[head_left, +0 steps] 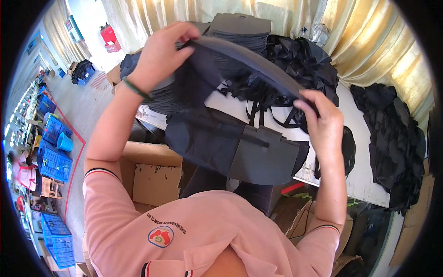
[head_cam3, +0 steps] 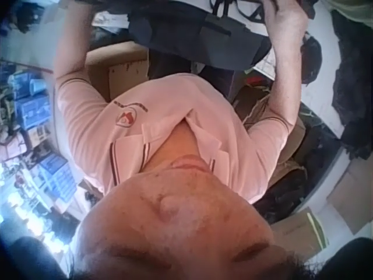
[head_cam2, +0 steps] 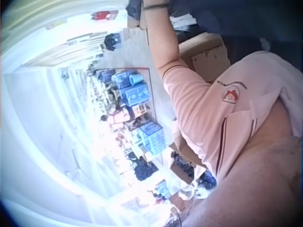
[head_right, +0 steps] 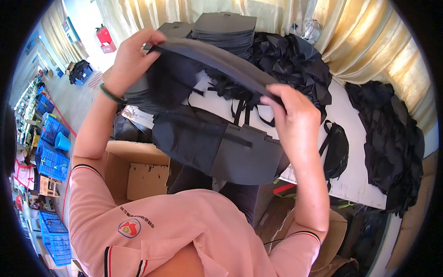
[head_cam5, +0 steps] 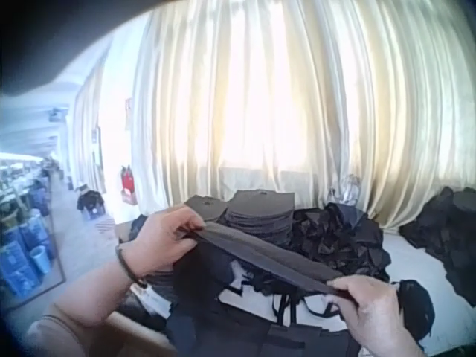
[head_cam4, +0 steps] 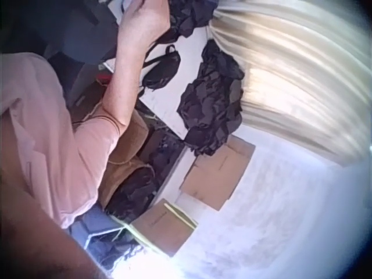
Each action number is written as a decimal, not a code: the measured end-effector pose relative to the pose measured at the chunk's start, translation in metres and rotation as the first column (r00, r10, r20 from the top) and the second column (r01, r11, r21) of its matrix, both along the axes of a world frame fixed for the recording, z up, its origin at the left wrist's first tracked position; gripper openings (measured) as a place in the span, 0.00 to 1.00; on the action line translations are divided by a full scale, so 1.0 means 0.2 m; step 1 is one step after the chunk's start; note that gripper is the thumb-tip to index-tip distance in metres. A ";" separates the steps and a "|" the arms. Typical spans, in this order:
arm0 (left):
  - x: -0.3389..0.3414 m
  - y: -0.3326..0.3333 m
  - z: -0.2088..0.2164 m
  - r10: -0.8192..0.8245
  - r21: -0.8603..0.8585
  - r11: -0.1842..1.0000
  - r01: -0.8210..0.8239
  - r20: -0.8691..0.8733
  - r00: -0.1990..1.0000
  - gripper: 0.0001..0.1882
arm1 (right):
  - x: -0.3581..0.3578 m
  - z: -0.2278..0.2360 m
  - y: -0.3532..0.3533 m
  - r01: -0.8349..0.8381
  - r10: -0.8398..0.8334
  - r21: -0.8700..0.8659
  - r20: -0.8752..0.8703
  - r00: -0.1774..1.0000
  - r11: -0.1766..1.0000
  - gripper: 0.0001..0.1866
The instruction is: Sorting and inspecting black fabric or plastic bag components on a workbench.
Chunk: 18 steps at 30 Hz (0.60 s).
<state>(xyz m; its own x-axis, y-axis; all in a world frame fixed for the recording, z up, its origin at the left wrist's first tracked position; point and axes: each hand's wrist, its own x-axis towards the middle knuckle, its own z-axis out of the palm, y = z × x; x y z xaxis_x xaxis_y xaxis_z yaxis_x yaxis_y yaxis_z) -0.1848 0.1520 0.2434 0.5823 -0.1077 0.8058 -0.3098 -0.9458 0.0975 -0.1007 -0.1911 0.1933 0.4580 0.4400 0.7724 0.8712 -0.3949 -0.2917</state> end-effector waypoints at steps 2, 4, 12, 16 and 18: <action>-0.09 0.10 -0.09 -0.057 -0.035 0.998 0.049 -0.267 0.962 0.14 | -0.08 -0.03 -0.16 -0.151 0.109 -0.135 -0.276 0.955 0.979 0.08; -0.21 0.19 -0.19 -0.028 -0.048 0.999 0.007 -0.440 0.897 0.14 | -0.11 -0.05 -0.29 -0.345 0.133 -0.261 -0.592 0.795 0.902 0.08; -0.40 0.31 -0.51 -0.023 -0.032 0.998 -0.060 -0.989 0.149 0.21 | -0.08 -0.34 -0.54 -0.697 -0.014 -0.233 -0.952 0.305 0.678 0.10; -0.24 0.42 -0.75 0.103 0.097 0.993 -0.069 -0.990 0.092 0.28 | 0.07 -0.60 -0.47 -0.483 -0.090 -0.431 -0.809 0.581 0.762 0.12; -0.15 0.43 -0.87 0.129 0.120 0.989 -0.080 -0.985 0.112 0.27 | 0.14 -0.71 -0.43 -0.338 -0.119 -0.520 -0.661 0.741 0.784 0.13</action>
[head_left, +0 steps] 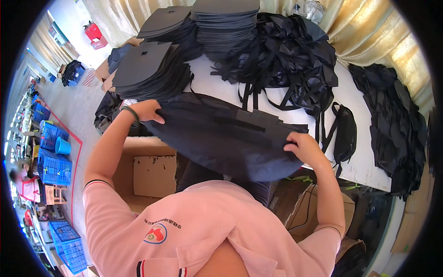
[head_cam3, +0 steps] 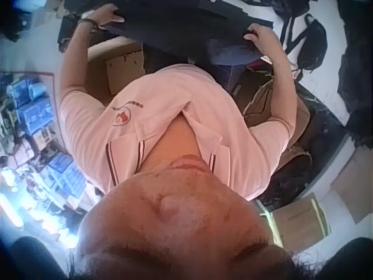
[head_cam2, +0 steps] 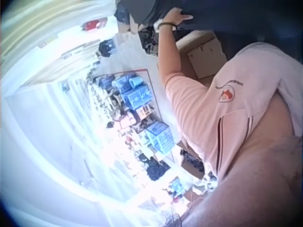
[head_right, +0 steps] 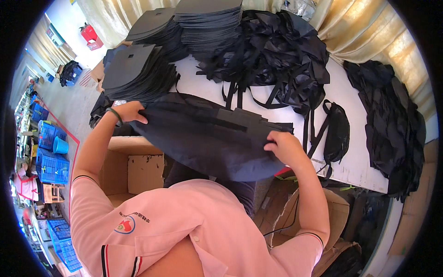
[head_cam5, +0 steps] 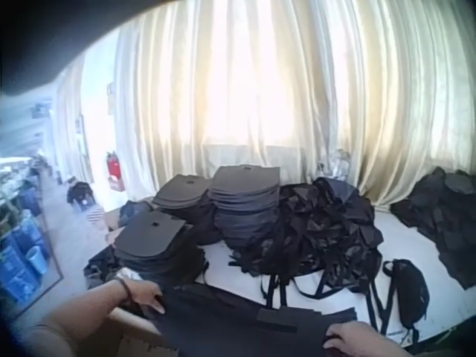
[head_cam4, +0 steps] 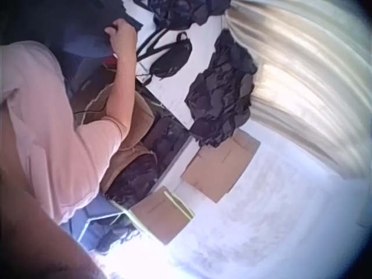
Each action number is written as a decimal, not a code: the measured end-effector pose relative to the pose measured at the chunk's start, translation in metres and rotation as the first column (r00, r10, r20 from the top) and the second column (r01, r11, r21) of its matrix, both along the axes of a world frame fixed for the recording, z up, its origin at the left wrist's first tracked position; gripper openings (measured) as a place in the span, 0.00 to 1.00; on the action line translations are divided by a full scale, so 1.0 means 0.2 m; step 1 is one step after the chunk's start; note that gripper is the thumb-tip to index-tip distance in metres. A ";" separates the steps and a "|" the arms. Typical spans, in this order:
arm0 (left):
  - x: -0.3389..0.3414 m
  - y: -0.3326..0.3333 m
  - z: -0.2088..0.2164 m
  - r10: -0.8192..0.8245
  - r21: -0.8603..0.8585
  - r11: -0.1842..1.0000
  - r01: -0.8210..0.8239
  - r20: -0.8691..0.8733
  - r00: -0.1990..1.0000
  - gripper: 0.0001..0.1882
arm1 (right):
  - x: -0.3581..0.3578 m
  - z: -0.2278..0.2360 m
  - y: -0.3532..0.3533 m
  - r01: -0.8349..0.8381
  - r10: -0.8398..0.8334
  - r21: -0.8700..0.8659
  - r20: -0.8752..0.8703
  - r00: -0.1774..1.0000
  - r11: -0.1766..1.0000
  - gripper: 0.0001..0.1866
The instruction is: Sorting and inspecting black fabric or plastic bag components on a workbench.
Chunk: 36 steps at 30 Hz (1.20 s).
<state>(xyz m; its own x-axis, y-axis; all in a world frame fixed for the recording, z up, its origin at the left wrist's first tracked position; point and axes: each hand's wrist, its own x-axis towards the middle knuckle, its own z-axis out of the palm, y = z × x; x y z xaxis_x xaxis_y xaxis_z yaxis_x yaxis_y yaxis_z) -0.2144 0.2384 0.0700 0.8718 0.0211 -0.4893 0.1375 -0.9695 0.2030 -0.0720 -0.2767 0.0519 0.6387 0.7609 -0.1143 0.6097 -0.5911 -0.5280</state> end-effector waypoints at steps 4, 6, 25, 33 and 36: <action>0.12 0.05 -0.17 0.062 0.027 0.998 -0.063 0.040 0.997 0.26 | 0.08 -0.12 0.11 0.168 -0.146 -0.070 0.252 0.957 0.983 0.15; 0.13 0.07 -0.23 0.099 0.030 0.994 -0.101 0.071 0.993 0.26 | 0.08 -0.15 0.13 0.187 -0.158 -0.080 0.282 0.946 0.979 0.17; -0.07 0.25 -0.10 0.480 -0.135 0.863 -0.487 -0.082 0.874 0.16 | -0.15 -0.36 0.29 -0.296 0.318 -0.119 0.256 0.913 0.948 0.50; 0.04 -0.54 0.28 0.182 -0.518 0.835 0.187 0.581 0.793 0.13 | -0.25 0.11 0.88 0.172 0.415 0.718 -0.561 0.716 0.674 0.40; 0.11 -0.65 0.27 0.052 -0.582 0.738 0.342 0.554 0.831 0.17 | -0.21 -0.01 1.06 0.140 0.578 0.785 -0.551 0.602 0.603 0.34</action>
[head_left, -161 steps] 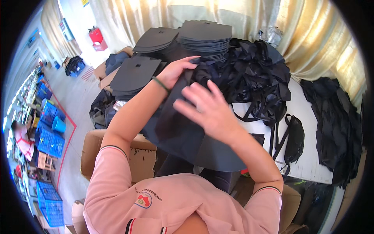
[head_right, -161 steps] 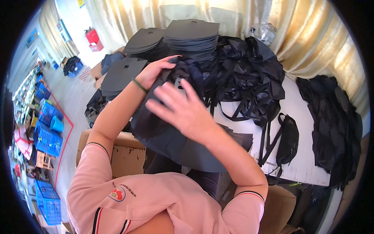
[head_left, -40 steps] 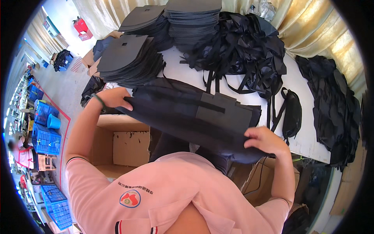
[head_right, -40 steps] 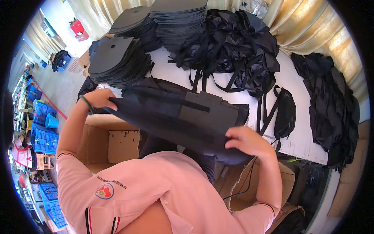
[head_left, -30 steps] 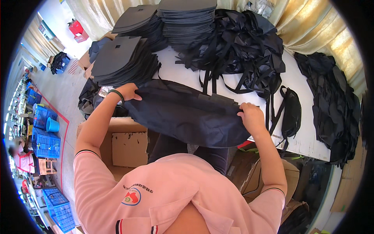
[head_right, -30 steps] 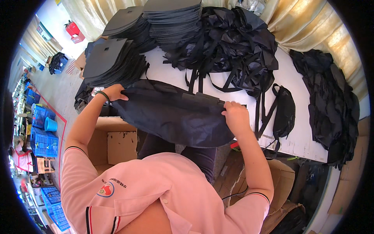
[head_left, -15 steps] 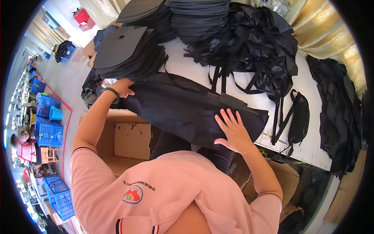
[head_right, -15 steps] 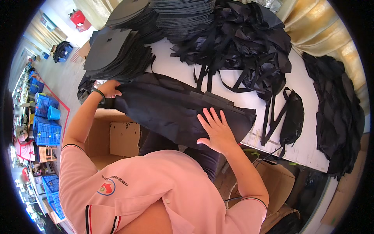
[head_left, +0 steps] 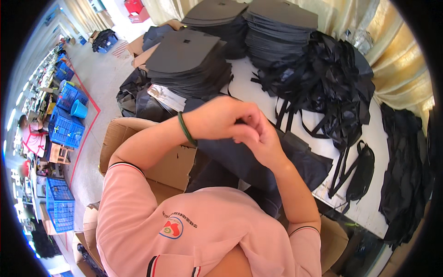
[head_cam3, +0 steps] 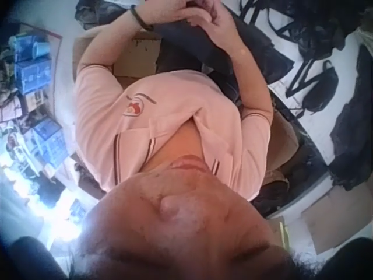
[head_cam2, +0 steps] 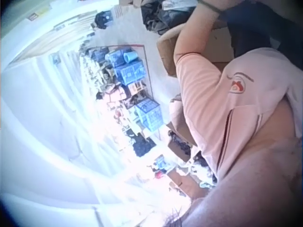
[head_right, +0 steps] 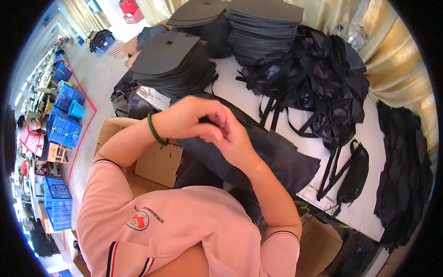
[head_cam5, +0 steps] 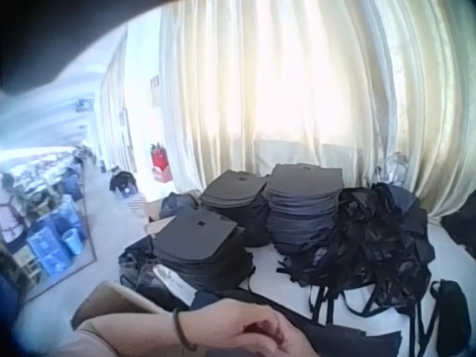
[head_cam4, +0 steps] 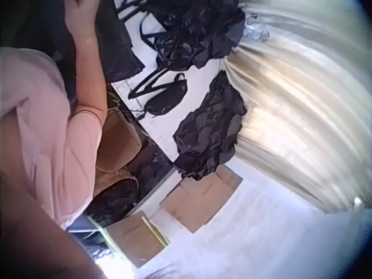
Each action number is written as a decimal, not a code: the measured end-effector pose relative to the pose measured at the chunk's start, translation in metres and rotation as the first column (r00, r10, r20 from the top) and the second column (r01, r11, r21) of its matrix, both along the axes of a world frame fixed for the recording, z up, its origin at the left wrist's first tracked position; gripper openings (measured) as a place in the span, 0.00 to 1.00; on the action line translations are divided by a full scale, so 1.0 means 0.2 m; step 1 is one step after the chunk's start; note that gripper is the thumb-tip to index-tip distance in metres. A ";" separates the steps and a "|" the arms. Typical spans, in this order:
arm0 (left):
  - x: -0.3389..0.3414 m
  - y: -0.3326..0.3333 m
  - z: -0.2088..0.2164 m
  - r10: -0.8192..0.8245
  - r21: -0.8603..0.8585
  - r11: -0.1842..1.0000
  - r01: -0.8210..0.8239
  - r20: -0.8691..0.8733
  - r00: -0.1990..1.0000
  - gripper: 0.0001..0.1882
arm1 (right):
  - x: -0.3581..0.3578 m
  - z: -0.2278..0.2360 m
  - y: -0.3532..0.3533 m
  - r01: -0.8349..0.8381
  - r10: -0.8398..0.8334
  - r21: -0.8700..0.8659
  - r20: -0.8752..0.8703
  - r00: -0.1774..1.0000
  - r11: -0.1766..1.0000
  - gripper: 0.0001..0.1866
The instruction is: Sorting and inspecting black fabric or plastic bag components on a workbench.
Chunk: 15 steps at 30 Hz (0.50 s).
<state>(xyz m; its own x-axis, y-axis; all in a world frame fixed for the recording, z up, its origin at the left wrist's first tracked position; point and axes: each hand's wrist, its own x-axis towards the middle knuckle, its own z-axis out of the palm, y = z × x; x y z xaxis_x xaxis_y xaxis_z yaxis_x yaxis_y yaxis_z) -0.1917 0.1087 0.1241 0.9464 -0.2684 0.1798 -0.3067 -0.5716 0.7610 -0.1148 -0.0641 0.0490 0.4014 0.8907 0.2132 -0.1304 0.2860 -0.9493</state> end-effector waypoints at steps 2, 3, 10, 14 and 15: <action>0.02 0.23 0.05 0.369 0.119 0.902 -0.414 0.286 0.885 0.22 | 0.02 0.01 -0.05 0.152 -0.148 -0.119 0.042 0.988 0.981 0.21; 0.04 0.44 0.04 0.456 0.144 0.798 -0.585 0.490 0.743 0.25 | 0.05 0.00 -0.09 0.183 -0.166 -0.197 0.099 0.981 0.963 0.16; -0.01 0.98 -0.09 0.606 0.525 0.586 -0.617 0.222 0.764 0.32 | 0.07 -0.04 -0.12 0.199 -0.137 -0.280 0.225 0.965 0.939 0.13; -0.01 1.07 -0.11 0.545 0.450 0.691 -0.566 0.191 0.817 0.28 | 0.07 -0.06 -0.09 0.198 -0.135 -0.275 0.233 0.963 0.941 0.12; -0.03 1.09 -0.14 0.547 0.452 0.687 -0.570 0.194 0.814 0.28 | 0.06 -0.07 -0.08 0.222 -0.165 -0.265 0.221 0.961 0.938 0.12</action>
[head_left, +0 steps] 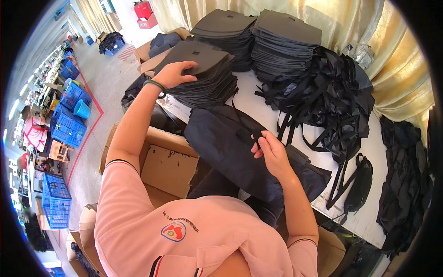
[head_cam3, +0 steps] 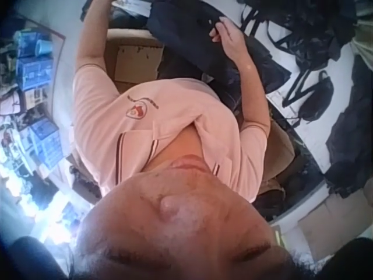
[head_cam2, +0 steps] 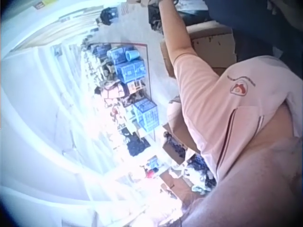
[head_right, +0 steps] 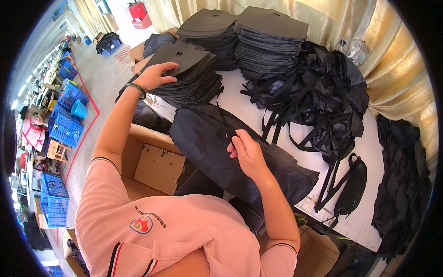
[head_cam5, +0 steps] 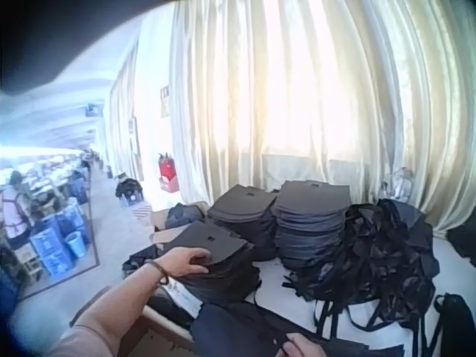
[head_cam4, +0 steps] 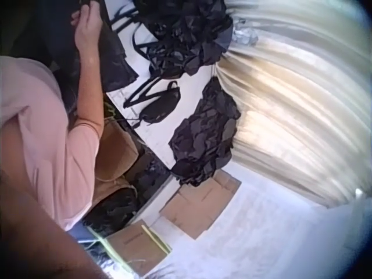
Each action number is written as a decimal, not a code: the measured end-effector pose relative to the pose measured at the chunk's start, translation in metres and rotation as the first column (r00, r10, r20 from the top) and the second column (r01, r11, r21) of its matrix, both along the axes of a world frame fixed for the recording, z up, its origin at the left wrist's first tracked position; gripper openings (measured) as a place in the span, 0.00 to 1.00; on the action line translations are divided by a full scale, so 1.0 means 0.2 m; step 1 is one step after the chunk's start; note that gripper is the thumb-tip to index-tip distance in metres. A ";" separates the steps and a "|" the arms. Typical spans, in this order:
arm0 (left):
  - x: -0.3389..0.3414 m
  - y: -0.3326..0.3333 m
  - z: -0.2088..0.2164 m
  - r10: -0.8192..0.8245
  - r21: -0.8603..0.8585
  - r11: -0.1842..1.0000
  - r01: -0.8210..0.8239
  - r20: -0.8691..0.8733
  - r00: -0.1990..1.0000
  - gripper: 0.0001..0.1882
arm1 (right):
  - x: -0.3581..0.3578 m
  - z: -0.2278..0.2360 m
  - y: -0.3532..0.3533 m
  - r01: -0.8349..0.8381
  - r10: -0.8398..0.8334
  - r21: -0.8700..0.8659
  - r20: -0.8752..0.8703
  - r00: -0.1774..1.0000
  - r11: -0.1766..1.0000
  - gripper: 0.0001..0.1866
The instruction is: Sorting and inspecting black fabric or plastic bag components on a workbench.
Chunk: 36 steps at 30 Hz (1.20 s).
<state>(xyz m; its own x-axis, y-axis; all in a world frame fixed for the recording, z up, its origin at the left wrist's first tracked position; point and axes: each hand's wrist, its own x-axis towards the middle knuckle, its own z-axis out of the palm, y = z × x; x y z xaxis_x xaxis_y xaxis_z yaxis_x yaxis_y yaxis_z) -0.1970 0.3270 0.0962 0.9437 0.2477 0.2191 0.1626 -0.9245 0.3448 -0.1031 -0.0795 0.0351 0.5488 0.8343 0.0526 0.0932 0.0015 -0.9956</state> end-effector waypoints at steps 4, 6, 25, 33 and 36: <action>-0.02 -0.20 0.09 0.089 -0.059 0.995 -0.077 0.227 0.970 0.21 | 0.00 -0.03 0.01 0.140 -0.139 -0.004 0.080 0.987 0.990 0.09; -0.06 -0.42 0.17 0.041 -0.003 0.999 -0.045 0.473 0.880 0.18 | 0.03 -0.02 0.02 0.227 -0.234 0.066 0.153 0.960 0.972 0.08; -0.04 -1.18 0.07 -0.426 -0.378 0.764 0.523 0.313 0.849 0.26 | 0.09 0.04 -0.11 0.080 -0.092 0.357 0.016 0.996 0.931 0.05; 0.12 -1.29 -0.03 -0.555 0.185 0.826 0.533 0.435 0.709 0.10 | 0.15 0.26 -0.30 -0.221 0.279 0.173 -0.496 0.822 0.960 0.20; 0.14 -1.27 0.00 -0.576 0.156 0.807 0.570 0.425 0.698 0.09 | 0.21 0.28 -0.32 -0.285 0.236 -0.119 -0.314 0.920 0.951 0.17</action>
